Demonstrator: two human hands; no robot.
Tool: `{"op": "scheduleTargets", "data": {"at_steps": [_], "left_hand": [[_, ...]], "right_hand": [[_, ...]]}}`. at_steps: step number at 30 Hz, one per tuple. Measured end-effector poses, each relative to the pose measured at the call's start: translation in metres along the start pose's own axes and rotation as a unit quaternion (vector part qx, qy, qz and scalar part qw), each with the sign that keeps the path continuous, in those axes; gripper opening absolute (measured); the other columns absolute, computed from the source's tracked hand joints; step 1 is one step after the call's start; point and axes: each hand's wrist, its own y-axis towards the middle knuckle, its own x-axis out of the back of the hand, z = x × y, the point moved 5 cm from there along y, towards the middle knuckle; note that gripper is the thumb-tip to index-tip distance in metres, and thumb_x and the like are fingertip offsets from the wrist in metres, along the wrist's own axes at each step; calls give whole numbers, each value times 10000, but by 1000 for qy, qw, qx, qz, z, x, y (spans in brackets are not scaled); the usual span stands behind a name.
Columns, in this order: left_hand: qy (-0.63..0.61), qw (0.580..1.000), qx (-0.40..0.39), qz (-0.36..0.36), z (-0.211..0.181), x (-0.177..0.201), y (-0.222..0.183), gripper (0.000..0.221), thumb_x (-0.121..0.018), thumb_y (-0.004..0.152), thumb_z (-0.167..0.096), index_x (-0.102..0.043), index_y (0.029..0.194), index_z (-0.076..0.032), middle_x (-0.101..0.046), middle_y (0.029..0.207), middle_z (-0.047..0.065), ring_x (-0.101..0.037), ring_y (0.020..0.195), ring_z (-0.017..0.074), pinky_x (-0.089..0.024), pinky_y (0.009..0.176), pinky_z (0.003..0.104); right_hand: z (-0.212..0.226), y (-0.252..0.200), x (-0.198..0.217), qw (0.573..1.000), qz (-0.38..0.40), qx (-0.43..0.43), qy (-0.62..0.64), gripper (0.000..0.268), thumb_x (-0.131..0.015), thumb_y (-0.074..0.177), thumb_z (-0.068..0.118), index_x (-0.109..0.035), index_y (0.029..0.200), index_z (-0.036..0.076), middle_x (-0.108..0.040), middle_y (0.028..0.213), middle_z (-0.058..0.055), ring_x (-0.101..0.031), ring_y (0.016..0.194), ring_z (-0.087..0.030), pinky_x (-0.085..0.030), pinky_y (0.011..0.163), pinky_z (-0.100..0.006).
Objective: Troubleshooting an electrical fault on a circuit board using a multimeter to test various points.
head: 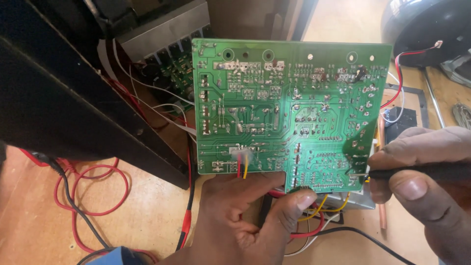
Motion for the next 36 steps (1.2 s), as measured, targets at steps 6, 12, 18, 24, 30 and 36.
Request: {"op": "scheduleTargets", "data": {"at_steps": [6,12,18,24,30,36], "left_hand": [[-1,1000,-15,15,0,-4,4,261,-627,932,-326,-791,845,-142,-421,577,-59,-344,570,60,-347,527,224],[45,999,-11,21,10,-11,5,288,-621,928,-379,-764,768,-186,-341,542,-44,-295,535,96,-354,519,231],[36,998,-27,48,6,-13,9,283,-591,958,-359,-780,839,-185,-360,559,-49,-305,536,88,-366,563,208],[27,999,9,31,10,-9,4,324,-653,938,-346,-623,682,-150,-262,588,-41,-246,576,93,-262,464,274],[41,998,-10,40,10,-8,5,321,-628,945,-356,-626,688,-163,-271,592,-36,-253,572,106,-289,479,269],[19,999,-13,24,6,-10,6,256,-624,938,-341,-793,841,-176,-341,572,-66,-286,542,77,-305,469,238]], "right_hand": [[-12,3,3,999,13,14,51,376,-535,892,253,-647,1086,-49,-615,821,-160,-685,622,-204,-563,658,-239],[-17,7,3,999,29,28,13,348,-519,907,241,-655,1072,-34,-622,777,-149,-679,609,-184,-564,639,-235],[-13,8,4,1000,12,6,-2,307,-562,882,183,-662,1061,-45,-668,727,-168,-696,575,-200,-553,625,-240],[-13,6,-1,999,15,14,-31,300,-562,883,189,-677,1046,-35,-630,703,-147,-661,572,-183,-523,604,-237],[-14,5,-1,999,23,20,-17,317,-557,883,217,-670,1052,-26,-634,696,-138,-650,583,-176,-529,598,-233],[-13,3,0,1000,15,11,-3,329,-569,860,200,-671,1063,-37,-636,750,-154,-662,605,-197,-540,608,-235]]}}
